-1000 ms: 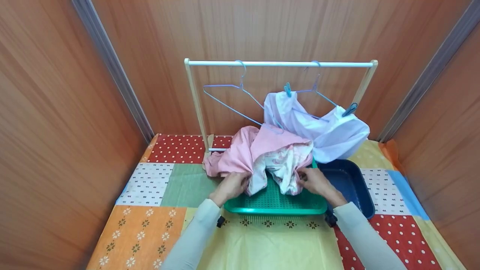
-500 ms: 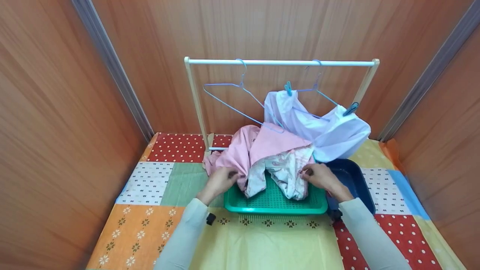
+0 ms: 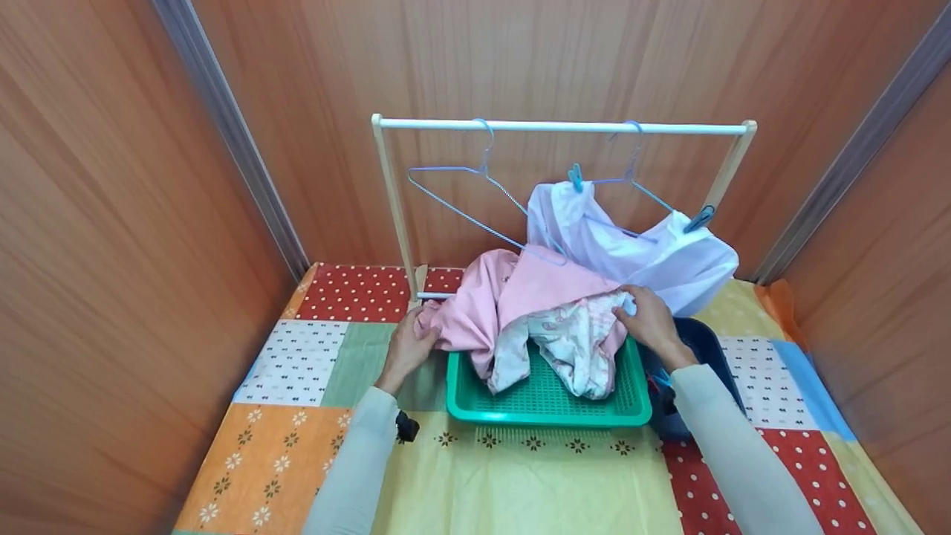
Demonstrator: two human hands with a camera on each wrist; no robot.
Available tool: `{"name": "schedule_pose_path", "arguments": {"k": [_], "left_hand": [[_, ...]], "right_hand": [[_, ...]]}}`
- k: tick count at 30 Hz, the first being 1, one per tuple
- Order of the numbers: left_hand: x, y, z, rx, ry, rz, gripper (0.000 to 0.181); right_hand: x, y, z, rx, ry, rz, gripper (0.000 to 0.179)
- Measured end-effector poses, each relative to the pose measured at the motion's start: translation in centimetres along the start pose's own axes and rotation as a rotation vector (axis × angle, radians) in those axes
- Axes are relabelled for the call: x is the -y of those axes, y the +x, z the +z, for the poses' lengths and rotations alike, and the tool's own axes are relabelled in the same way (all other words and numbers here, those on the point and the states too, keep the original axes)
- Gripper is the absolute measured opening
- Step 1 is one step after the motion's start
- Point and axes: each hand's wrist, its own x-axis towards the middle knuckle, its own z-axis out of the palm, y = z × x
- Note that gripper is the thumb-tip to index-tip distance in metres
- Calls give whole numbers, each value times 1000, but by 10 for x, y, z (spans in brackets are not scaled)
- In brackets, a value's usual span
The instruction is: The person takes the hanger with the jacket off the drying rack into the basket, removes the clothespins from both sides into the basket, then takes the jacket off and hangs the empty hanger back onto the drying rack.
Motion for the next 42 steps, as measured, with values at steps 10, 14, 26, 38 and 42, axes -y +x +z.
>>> {"name": "schedule_pose_path", "arguments": {"k": [10,14,26,38,42], "left_hand": [[17,1,12,138,-143,-166,77],[20,2,15,179,-221,-183,72],[16,2,24,22,-135,-60,40],[-25,6,10,-150,-100,31,27],[-41,3,12,-170,-98,82,29]], "right_hand": [[-4,23,11,136,31,-25,74],[-3,27,16,188,49,0,75],[0,30,28,138,-48,-27,40],[9,24,22,-93,23,-92,20],[19,23,16,-115,34,-134,22]]}}
